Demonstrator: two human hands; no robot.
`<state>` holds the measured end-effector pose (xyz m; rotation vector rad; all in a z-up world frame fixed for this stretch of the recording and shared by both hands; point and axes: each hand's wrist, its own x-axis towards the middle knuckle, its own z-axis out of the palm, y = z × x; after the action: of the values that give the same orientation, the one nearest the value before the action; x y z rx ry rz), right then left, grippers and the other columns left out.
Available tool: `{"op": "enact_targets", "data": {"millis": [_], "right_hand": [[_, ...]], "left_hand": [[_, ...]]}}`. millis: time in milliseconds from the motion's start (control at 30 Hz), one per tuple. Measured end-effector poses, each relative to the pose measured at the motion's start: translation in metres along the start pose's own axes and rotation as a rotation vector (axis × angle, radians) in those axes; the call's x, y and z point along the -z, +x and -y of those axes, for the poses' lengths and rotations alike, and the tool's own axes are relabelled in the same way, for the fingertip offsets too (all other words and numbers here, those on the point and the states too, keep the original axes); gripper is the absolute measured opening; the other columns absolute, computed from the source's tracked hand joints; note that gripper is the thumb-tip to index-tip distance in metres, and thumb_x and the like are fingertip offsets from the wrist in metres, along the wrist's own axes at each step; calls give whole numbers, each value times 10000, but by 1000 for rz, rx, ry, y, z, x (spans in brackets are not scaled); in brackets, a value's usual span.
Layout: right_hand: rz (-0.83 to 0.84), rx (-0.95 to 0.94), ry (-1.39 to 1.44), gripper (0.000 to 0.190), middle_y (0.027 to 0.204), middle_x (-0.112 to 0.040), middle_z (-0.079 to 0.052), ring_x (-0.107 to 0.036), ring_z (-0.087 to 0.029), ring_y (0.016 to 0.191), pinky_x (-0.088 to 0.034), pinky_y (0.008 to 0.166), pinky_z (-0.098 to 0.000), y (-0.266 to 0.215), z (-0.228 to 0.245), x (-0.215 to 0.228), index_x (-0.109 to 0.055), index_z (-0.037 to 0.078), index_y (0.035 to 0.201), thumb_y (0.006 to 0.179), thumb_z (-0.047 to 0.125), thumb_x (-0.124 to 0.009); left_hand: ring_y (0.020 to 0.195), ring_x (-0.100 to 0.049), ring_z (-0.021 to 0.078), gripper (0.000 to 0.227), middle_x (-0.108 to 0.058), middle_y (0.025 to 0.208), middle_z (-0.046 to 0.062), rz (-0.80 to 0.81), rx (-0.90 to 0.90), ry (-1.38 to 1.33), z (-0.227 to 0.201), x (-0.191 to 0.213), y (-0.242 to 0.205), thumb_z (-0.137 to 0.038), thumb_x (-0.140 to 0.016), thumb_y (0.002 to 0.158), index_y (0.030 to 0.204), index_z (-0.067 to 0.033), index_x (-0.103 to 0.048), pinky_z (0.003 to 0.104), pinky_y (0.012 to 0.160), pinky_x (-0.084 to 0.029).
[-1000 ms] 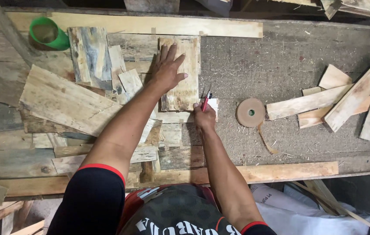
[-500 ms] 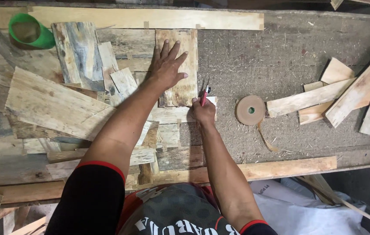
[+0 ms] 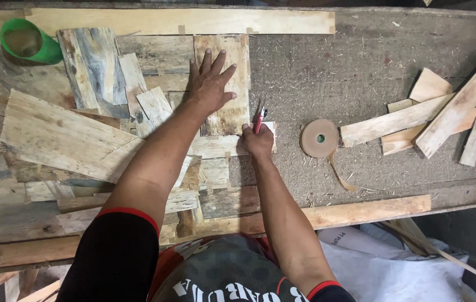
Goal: Arranging and trimming thin wood strips on a workbench to form a panel.
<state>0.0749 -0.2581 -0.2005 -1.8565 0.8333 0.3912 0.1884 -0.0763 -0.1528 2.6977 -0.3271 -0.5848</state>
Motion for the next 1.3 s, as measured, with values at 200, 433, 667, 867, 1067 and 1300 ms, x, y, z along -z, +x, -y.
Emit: {"op": "enact_targets", "data": {"millis": [200, 433, 667, 867, 1067, 1300], "right_hand": [[54, -28, 155, 169, 715, -661, -76, -593, -147, 562, -477, 508, -322, -2, 3, 2, -623, 40, 874, 937, 138, -745], [23, -72, 116, 175, 749, -722, -81, -681, -139, 599, -575, 550, -302, -29, 11, 13, -646, 47, 909, 1002, 195, -632], [18, 25, 96, 79, 795, -764, -97, -707, -124, 633, -587, 580, -289, -26, 3, 13, -680, 43, 964, 982, 114, -651], [56, -34, 148, 40, 774, -748, -125, -675, -146, 580, -560, 518, -293, -24, 10, 15, -664, 14, 949, 964, 48, -648], [80, -103, 191, 58, 753, -732, -145, -638, -162, 521, -534, 465, -291, -20, 14, 15, -650, -2, 921, 962, 38, -658], [84, -93, 199, 71, 761, -733, -147, -637, -157, 521, -535, 469, -299, -11, 1, 12, -651, -15, 941, 961, 51, -669]], "left_hand": [[1566, -10, 380, 849, -75, 1713, 92, 16, 40, 18, -7, 11, 0, -499, -730, 881, 1596, -265, -335, 684, 1217, -86], [1579, 0, 373, 842, -77, 1717, 95, 63, 70, -16, -14, 18, 0, -454, -754, 874, 1593, -267, -356, 691, 1219, -43], [1564, -95, 369, 815, -154, 1674, 162, 61, 88, -28, -18, 14, 16, -346, -863, 788, 1493, -169, -494, 564, 1268, -67], [1521, -206, 390, 730, -307, 1574, 190, -4, 49, -59, -17, 16, 16, -279, -911, 743, 1379, -118, -590, 535, 1247, -198], [1498, -240, 405, 710, -360, 1506, 188, -17, 35, -60, -16, 16, 18, -284, -922, 730, 1346, -119, -611, 549, 1224, -236], [1492, -249, 428, 673, -370, 1489, 203, -17, 25, -60, -18, 19, 18, -310, -908, 757, 1330, -105, -620, 584, 1199, -265]]}}
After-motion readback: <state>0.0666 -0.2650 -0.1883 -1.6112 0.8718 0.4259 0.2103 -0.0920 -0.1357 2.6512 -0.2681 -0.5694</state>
